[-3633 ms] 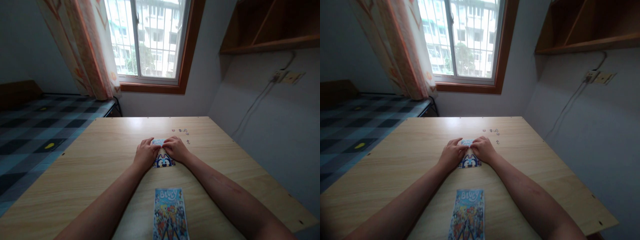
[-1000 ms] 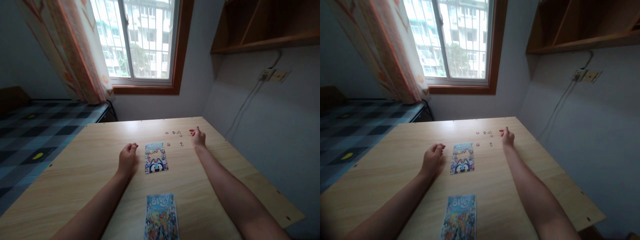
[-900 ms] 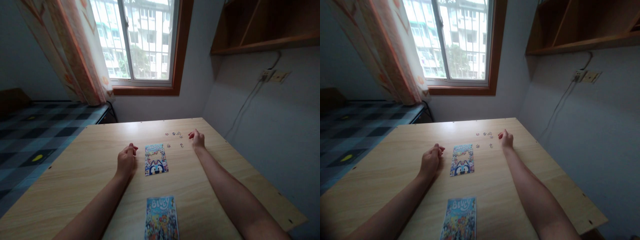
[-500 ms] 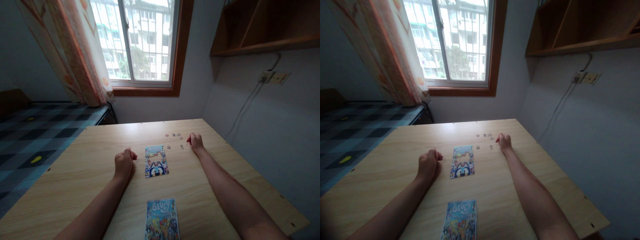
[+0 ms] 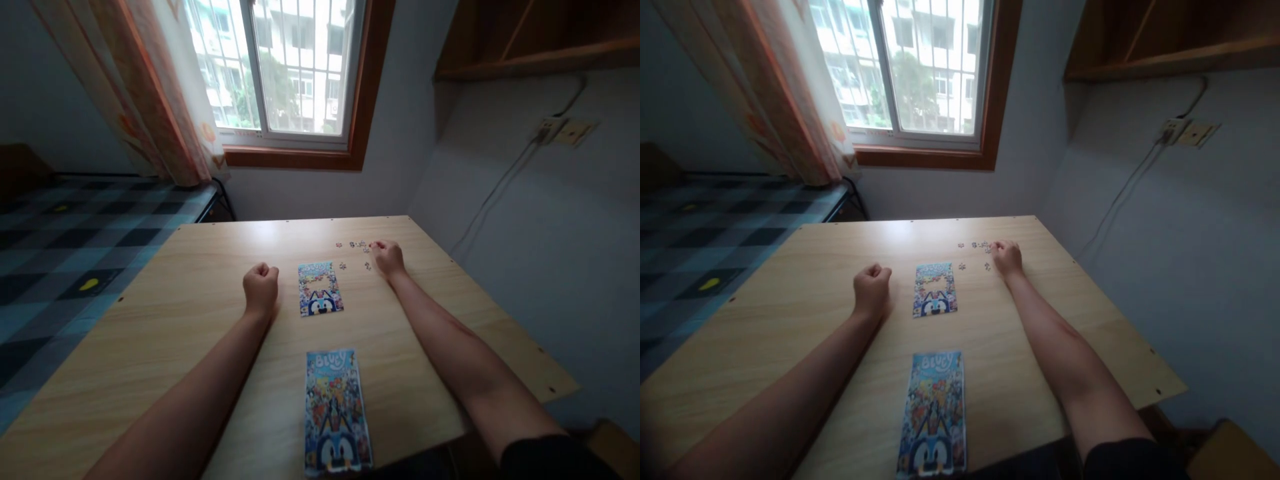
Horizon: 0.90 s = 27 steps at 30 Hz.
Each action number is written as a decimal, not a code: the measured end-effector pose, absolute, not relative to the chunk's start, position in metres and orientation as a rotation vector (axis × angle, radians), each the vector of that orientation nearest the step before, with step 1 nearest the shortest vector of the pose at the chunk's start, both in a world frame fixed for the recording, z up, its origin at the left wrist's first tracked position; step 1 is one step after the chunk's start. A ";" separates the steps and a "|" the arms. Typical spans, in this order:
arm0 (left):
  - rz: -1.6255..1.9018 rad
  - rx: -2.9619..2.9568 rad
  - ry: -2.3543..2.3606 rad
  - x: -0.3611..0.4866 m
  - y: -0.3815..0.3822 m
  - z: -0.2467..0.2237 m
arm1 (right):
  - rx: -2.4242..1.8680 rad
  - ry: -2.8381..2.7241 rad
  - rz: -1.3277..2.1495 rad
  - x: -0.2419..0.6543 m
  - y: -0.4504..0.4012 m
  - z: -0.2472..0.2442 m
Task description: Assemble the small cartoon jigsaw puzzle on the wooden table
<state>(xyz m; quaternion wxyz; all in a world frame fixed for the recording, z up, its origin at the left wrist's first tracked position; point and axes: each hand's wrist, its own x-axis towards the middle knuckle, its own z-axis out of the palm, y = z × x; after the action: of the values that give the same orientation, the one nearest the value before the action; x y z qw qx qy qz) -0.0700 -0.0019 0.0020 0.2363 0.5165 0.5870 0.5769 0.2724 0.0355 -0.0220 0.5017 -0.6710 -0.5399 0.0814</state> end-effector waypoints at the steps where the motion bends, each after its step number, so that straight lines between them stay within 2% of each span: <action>1: 1.580 1.423 1.602 -0.069 -0.002 0.002 | -1.646 -1.298 0.193 0.274 0.037 -0.024; 9: 1.535 1.394 1.580 -0.067 -0.002 0.002 | -1.760 -1.140 0.215 0.289 0.048 -0.034; 27: 1.462 1.457 1.435 -0.065 0.001 0.001 | -1.825 -1.220 0.191 0.291 0.054 -0.041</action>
<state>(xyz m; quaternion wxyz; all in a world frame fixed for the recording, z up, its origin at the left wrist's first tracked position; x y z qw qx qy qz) -0.0653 0.0010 0.0014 0.3089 0.5513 0.5429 0.5532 0.2908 0.0542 -0.0409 0.4523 -0.7387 -0.4938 0.0772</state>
